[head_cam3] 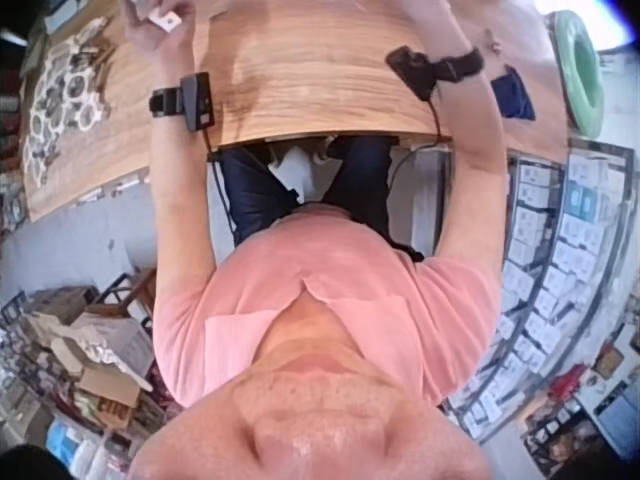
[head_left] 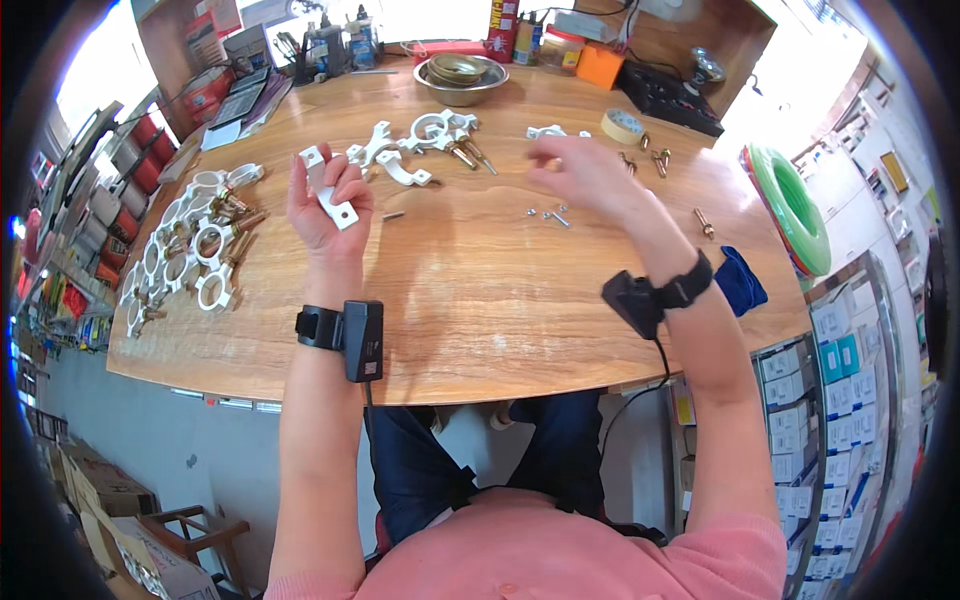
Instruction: The person sits at a desk and assembles plastic pipe clamps by inserting a metal bolt through the clamp halves and threading a nut onto it by hand. They repeat this process for several clamps, placing each finished assembly on the desk.
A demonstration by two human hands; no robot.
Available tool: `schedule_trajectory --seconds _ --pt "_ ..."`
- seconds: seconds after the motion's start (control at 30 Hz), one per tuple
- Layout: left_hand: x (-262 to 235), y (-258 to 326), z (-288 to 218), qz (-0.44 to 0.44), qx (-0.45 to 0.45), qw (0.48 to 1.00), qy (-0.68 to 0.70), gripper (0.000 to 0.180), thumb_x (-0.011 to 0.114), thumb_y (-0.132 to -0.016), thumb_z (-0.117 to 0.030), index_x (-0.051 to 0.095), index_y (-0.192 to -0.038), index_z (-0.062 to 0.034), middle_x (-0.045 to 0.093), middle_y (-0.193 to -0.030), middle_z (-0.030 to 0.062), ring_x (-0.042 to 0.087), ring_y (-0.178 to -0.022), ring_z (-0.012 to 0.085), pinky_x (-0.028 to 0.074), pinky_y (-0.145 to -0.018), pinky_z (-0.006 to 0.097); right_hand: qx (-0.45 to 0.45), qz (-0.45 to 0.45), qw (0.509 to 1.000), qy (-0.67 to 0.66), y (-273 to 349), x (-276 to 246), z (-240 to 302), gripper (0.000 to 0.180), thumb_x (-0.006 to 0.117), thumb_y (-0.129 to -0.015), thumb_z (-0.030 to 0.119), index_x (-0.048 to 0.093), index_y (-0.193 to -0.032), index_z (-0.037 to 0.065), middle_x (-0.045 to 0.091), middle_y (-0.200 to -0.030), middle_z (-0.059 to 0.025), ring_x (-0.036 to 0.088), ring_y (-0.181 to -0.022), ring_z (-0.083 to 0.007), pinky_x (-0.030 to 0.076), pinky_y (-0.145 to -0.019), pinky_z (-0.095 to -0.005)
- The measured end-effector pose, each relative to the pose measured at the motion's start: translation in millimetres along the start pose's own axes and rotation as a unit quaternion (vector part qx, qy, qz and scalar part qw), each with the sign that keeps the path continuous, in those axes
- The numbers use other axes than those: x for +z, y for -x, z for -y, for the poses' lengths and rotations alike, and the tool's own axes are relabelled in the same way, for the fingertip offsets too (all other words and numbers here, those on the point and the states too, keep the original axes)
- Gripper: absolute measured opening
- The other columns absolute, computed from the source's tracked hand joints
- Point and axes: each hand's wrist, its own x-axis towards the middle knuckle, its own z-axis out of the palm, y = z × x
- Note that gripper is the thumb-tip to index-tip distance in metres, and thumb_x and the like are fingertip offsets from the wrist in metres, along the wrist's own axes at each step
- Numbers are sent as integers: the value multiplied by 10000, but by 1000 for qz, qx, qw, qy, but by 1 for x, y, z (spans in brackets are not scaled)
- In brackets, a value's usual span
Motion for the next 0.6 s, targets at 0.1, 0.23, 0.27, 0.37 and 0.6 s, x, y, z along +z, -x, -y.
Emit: schedule_trajectory --seconds 0.1,0.23,0.27,0.37,0.6 --pt "1 1 4 -6 5 1000 -12 291 549 -816 -263 530 -899 15 337 -607 -4 303 -510 82 327 -439 177 -90 4 994 69 -32 35 36 320 566 -753 277 548 -1008 84 588 -951 -114 567 -875 -279 454 -752 -367" --pt "6 4 4 -9 10 1000 -27 290 536 -823 -283 528 -898 -3 342 -615 -6 303 -524 84 328 -457 180 -100 -3 993 63 -67 84 66 228 510 -777 192 560 -966 75 565 -994 -144 572 -889 -283 464 -725 -398" --pt "7 5 4 -14 16 999 -30 291 534 -825 -288 528 -900 -7 340 -616 -7 304 -531 85 328 -467 182 -102 -4 993 64 -72 92 71 228 510 -777 192 560 -966 75 565 -994 -144 572 -889 -283 464 -725 -398" --pt "9 2 11 -12 21 998 -54 296 532 -827 -303 528 -911 -19 345 -623 -9 305 -552 89 330 -504 191 -127 -10 985 116 -89 113 59 183 444 -796 100 578 -909 49 587 -874 -142 586 -863 -277 479 -687 -387" --pt "10 -2 18 -84 57 977 -189 345 493 -859 -323 446 -1044 -36 391 -678 -13 350 -586 89 350 -553 206 -85 -157 939 -292 -57 52 43 190 419 -851 131 558 -911 16 595 -832 -104 570 -617 -178 478 -546 -298"
